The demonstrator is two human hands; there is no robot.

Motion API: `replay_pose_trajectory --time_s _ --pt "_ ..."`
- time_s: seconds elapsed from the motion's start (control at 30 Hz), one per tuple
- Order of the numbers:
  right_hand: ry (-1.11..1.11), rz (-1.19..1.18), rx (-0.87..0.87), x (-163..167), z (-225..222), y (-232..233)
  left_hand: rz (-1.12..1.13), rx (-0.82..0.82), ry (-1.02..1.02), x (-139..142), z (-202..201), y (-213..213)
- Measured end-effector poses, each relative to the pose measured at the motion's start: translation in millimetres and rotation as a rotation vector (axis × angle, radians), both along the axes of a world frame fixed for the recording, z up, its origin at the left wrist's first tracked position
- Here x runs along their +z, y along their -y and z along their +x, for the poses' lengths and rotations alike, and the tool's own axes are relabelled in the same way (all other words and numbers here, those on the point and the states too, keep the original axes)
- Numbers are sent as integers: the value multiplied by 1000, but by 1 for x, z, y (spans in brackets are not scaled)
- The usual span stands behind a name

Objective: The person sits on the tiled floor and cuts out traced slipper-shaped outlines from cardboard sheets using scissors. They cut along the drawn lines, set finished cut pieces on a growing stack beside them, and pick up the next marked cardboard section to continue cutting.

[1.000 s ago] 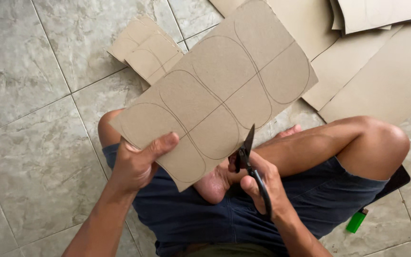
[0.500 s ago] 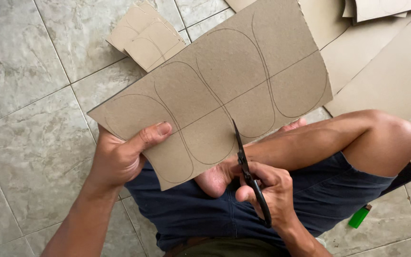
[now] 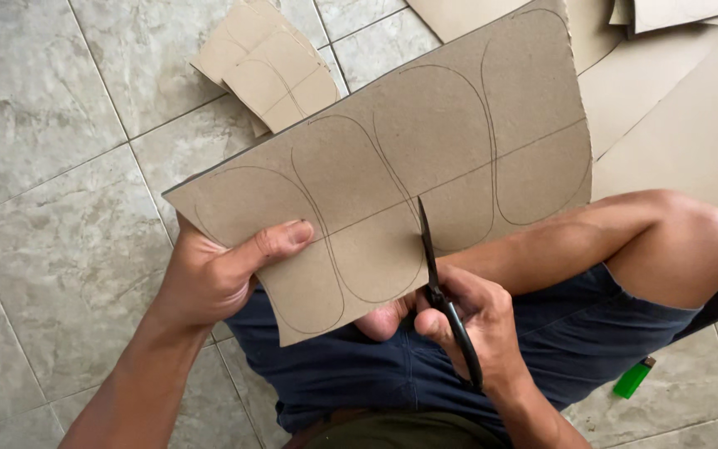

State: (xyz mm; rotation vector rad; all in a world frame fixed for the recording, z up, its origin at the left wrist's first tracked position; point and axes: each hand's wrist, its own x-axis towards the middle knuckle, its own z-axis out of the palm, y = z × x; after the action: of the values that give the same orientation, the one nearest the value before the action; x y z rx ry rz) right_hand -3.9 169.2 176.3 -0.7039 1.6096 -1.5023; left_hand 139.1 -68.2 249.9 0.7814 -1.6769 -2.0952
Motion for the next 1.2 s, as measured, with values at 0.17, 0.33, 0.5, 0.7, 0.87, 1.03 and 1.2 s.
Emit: replay_pose_trajectory --time_s 0.17,0.33,0.5,0.7,0.87,1.03,1.2 --pt "-71 10 -2 6 -2 2 -2 -10 30 1 3 2" --pt "-159 44 7 6 -4 -2 14 -33 40 1 4 4" --pt "-238 38 9 1 -9 -6 -4 -49 89 1 4 9" --pt "-294 84 42 -13 -12 -19 -58 -36 46 -5 6 4" --pt "24 89 184 -8 -19 -22 -363 -133 87 -6 13 9" --pt "-195 178 93 -4 -6 -7 -387 -53 191 -25 9 4" --pt "-42 198 -13 -6 1 4 -202 -74 250 -30 11 0"
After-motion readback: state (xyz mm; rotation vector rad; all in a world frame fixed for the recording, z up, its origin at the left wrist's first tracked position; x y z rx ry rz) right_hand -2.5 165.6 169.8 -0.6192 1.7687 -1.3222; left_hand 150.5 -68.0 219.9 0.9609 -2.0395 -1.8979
